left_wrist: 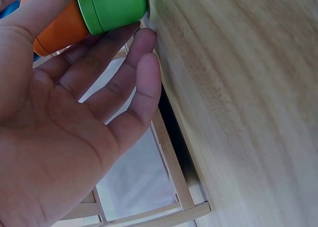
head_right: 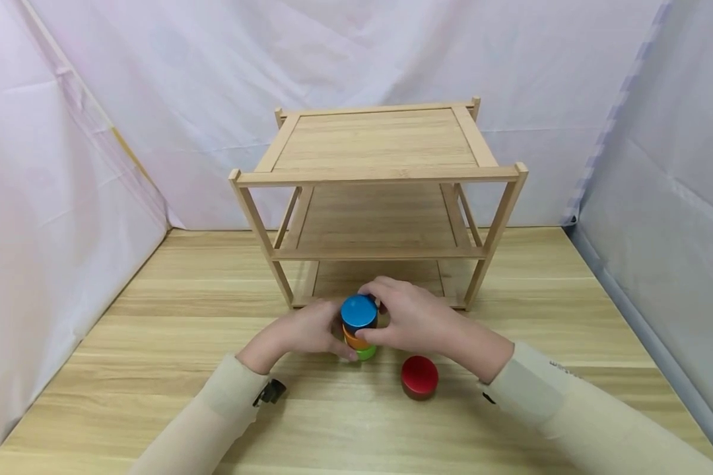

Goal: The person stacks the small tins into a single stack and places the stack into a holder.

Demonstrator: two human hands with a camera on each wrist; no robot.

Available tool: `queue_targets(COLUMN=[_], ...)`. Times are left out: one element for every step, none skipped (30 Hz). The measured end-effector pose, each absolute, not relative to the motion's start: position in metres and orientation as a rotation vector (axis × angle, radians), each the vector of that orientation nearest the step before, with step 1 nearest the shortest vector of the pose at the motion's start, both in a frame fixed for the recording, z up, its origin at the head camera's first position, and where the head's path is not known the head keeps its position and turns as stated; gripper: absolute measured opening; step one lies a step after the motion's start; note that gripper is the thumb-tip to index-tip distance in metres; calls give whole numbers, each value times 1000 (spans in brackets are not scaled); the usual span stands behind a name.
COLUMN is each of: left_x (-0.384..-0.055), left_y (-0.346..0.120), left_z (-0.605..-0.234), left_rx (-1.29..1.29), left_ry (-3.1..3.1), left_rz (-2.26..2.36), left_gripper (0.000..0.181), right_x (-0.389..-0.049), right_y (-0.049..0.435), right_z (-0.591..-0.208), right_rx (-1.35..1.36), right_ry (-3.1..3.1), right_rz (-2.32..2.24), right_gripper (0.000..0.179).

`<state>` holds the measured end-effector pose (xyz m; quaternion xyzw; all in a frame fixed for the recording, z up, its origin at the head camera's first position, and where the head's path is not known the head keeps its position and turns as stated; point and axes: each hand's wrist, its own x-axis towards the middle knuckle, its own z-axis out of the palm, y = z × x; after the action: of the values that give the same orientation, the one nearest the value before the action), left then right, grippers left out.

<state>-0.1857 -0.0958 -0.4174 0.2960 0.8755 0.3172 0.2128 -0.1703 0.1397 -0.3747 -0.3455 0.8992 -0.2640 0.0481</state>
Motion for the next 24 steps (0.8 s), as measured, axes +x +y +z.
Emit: queue_targets(left_x=[-186,-186,-186,-186,-187,-187,-187,-187,-187,-186,-186,-186,-186,-186,-186,-186,-186,-186,-186,-186,-185,-185,-185,-185], left_y=[-96,-95,-95,-95,-95,-95,-95,-95,-95,-95,-95,-96,-96,-96,-96,-96,-96,-96,-96,-96,-97,-97,-97,-97], left_z=[-417,-417,-417,-417,-417,-417,-417,-417,-417,-417,-417,-417,-417,-417,-417,-417,-417,-417,-417,-417,-417,-417,-417,-418], left_rx=[823,825,825,826,828,827,827,827,828,828,828,828,829,827,828,828,828,829,828,826,827,825,824,823], left_ry=[2430,2427,2426,2424,2423,2422,2421,2423,2425,2426,2428,2429,2431,2433,2432,2430,2429,2428,2427,2426,2424,2423,2422,2422], left_rz=[881,885,887,889,890,891,891,890,888,887,886,885,884,883,885,887,888,890,892,894,897,898,899,899], left_gripper=[65,66,66,66,66,66,66,66,66,66,66,66,66,66,66,66,66,66,66,65,65,65,65,65], right_x=[-170,-170,-170,-170,-170,-169,-169,-169,-169,-169,-169,-169,-169,-169,-169,-169,-169,-169,-168,-168,-168,-168,-167,-167], right_y=[140,140,141,141,142,142,142,142,143,143,143,143,144,144,144,145,146,147,148,149,150,151,153,154], right_z=[-374,-374,-374,-374,-374,-374,-374,-375,-375,-374,-374,-374,-373,-372,-372,-371,-370,-369,-369,-368,-368,-368,-368,-367], right_rx=[-1052,-1049,-1046,-1044,-1042,-1040,-1040,-1039,-1039,-1042,-1044,-1045,-1046,-1046,-1046,-1047,-1044,-1043,-1042,-1043,-1043,-1043,-1042,-1043], right_ry=[2740,2737,2736,2735,2735,2734,2734,2734,2735,2734,2735,2737,2740,2742,2747,2753,2759,2764,2769,2773,2777,2779,2780,2780], right_rz=[-806,-807,-807,-806,-803,-801,-797,-794,-792,-791,-790,-788,-790,-792,-791,-790,-788,-788,-790,-788,-785,-785,-785,-784], right_gripper=[50,51,51,52,52,53,54,54,55,55,55,56,56,56,56,56,56,57,57,58,58,59,59,60])
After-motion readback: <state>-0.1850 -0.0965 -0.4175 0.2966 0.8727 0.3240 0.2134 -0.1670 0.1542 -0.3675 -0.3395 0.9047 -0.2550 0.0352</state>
